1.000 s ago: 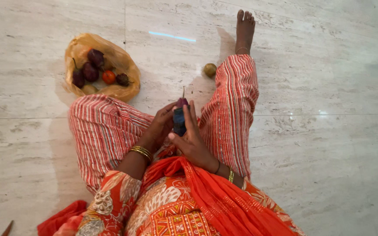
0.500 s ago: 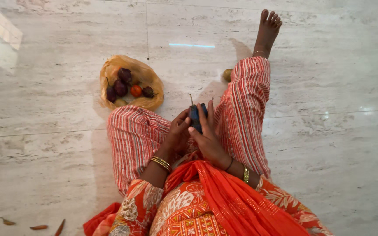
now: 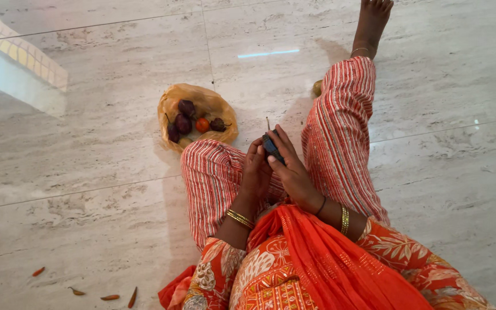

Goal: The person sits on the floor and peels a small eggplant using a peeler. They rotate the eggplant to remove the skin in strips, then place the peeled vegetable on the floor next to a plastic bag containing other vegetables.

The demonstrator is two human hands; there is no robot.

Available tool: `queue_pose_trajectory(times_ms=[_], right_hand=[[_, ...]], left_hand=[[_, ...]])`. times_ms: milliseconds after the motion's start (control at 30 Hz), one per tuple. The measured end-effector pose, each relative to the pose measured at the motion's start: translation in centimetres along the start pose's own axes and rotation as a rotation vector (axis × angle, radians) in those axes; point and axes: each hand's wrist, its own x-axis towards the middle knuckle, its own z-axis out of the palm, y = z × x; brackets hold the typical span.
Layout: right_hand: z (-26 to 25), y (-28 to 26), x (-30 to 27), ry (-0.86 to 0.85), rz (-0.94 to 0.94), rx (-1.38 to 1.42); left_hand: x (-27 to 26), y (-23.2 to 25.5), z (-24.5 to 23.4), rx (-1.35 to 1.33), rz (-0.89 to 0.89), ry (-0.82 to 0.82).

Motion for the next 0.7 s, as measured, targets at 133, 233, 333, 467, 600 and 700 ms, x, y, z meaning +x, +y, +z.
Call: queue_pose_trajectory(times_ms=[133,233,333,467,600,700], right_hand=[[-0.3,1.2,0.5,-0.014,-0.013,0.057],[-0.9,3.0,1.0,0.005,-0.048,0.018],[-1.2,4.9,1.5,0.048,-0.055,0.055],[-0.9,5.9,1.8,0.116,-0.002,0.146],[-0.8,5.7,1.8,0.107,0.077,0.229],[-1.1,5.9,1.5,0.108,0.119,0.267]], left_hand=[[-0.4,0.2,0.5,-0.033,0.016,0.017],[0.0,0.1,0.7,-0.013,0.012,0.040],[0.0,0.1,0.2,0.020,0.022,0.033],[-0.2,0.9,-0.3,0.031,0.057,0.040],[-0.5,1.0,0.6,0.102,0.021,0.042],[-0.2,0.8,0.6,0.062,0.005,0.060]])
